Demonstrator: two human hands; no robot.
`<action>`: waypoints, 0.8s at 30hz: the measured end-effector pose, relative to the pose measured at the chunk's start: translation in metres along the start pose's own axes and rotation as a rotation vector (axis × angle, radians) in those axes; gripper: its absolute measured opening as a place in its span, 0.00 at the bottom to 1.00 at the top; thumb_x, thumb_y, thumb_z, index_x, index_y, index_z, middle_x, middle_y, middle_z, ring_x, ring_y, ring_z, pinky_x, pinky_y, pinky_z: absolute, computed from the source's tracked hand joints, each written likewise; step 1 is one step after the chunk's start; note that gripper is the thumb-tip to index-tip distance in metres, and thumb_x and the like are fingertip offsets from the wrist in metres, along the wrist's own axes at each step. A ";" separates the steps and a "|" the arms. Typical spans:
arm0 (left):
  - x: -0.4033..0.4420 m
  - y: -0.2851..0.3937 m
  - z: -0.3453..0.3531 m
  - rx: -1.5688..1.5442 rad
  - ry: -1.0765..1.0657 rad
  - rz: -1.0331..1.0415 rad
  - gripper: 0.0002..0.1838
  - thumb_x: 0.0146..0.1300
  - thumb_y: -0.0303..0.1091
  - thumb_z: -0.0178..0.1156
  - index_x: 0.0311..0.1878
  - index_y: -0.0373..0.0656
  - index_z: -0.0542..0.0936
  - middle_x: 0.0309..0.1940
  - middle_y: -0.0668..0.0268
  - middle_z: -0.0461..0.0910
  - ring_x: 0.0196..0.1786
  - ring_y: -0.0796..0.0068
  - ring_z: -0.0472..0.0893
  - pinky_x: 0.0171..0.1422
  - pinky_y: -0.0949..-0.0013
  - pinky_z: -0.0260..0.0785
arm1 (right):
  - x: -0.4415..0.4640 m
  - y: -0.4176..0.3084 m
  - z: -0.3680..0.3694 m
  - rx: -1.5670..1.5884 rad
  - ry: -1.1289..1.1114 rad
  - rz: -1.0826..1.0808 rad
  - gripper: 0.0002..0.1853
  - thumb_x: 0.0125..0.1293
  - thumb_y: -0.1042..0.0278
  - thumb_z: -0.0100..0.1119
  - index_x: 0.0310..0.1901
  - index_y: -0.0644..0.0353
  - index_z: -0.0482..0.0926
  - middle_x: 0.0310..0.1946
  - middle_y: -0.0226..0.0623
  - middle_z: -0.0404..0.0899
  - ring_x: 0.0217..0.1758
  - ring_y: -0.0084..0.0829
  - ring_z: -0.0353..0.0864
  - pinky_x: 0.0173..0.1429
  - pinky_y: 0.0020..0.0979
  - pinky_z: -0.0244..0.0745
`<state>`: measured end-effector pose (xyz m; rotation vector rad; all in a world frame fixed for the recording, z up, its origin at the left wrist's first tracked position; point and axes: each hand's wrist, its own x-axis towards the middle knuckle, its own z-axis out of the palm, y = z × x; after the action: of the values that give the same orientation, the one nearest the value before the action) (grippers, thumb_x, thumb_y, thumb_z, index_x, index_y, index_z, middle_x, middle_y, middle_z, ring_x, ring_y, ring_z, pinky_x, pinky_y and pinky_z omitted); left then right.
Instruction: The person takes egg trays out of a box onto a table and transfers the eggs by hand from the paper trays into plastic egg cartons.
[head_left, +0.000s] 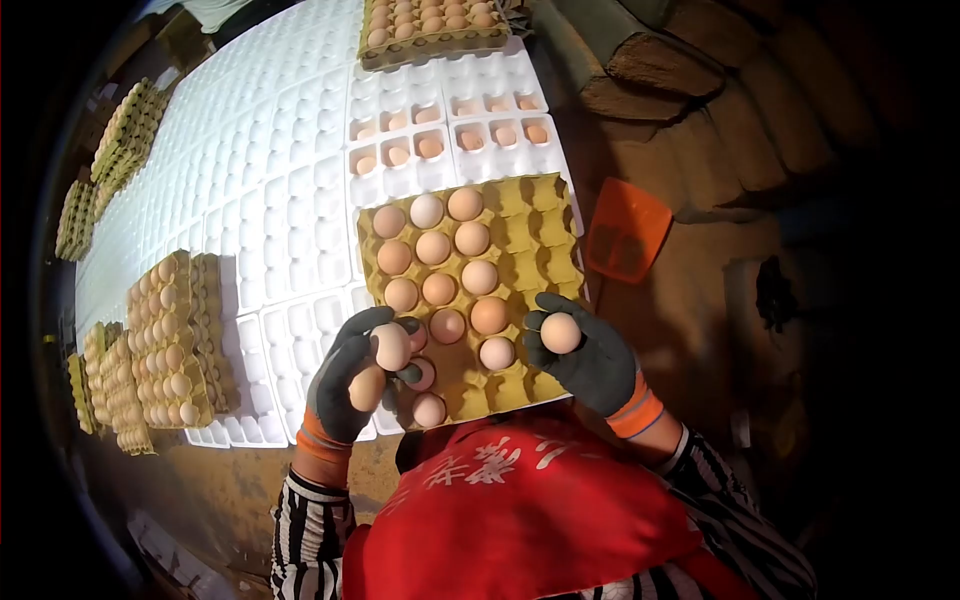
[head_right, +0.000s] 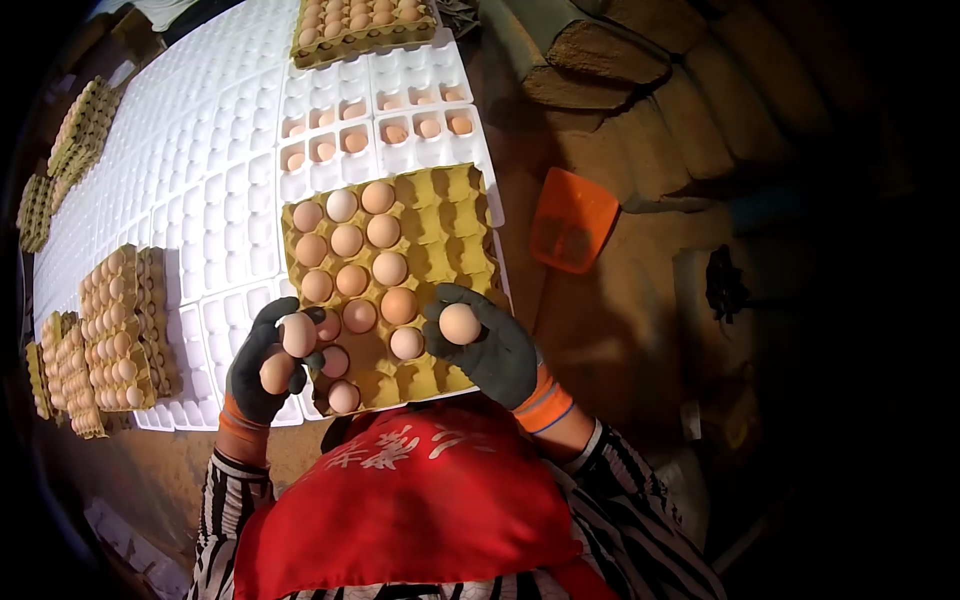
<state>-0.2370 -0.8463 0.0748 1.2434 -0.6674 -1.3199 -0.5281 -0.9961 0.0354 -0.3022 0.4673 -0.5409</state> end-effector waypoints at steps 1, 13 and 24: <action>0.003 0.002 0.002 -0.157 0.050 -0.080 0.20 0.74 0.34 0.52 0.63 0.35 0.77 0.57 0.57 0.81 0.57 0.67 0.81 0.64 0.63 0.73 | 0.002 0.000 0.000 0.092 -0.032 0.024 0.27 0.81 0.58 0.44 0.73 0.66 0.65 0.63 0.49 0.78 0.64 0.45 0.81 0.70 0.47 0.76; 0.024 0.028 0.045 1.458 0.078 0.330 0.30 0.47 0.41 0.79 0.56 0.52 0.85 0.64 0.54 0.75 0.58 0.53 0.81 0.56 0.57 0.78 | 0.006 -0.003 0.049 -1.899 -0.048 -0.202 0.25 0.66 0.55 0.66 0.61 0.56 0.76 0.51 0.40 0.77 0.52 0.44 0.78 0.56 0.42 0.75; 0.046 0.008 0.048 1.571 -0.059 0.259 0.26 0.49 0.38 0.75 0.54 0.50 0.83 0.62 0.55 0.74 0.49 0.54 0.81 0.47 0.56 0.78 | 0.000 0.000 0.024 -1.287 0.061 -0.274 0.27 0.59 0.70 0.71 0.62 0.56 0.76 0.55 0.39 0.81 0.49 0.35 0.82 0.53 0.33 0.79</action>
<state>-0.2693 -0.9044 0.0831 2.1598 -2.0061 -0.4193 -0.5154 -0.9923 0.0557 -1.6005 0.7989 -0.4498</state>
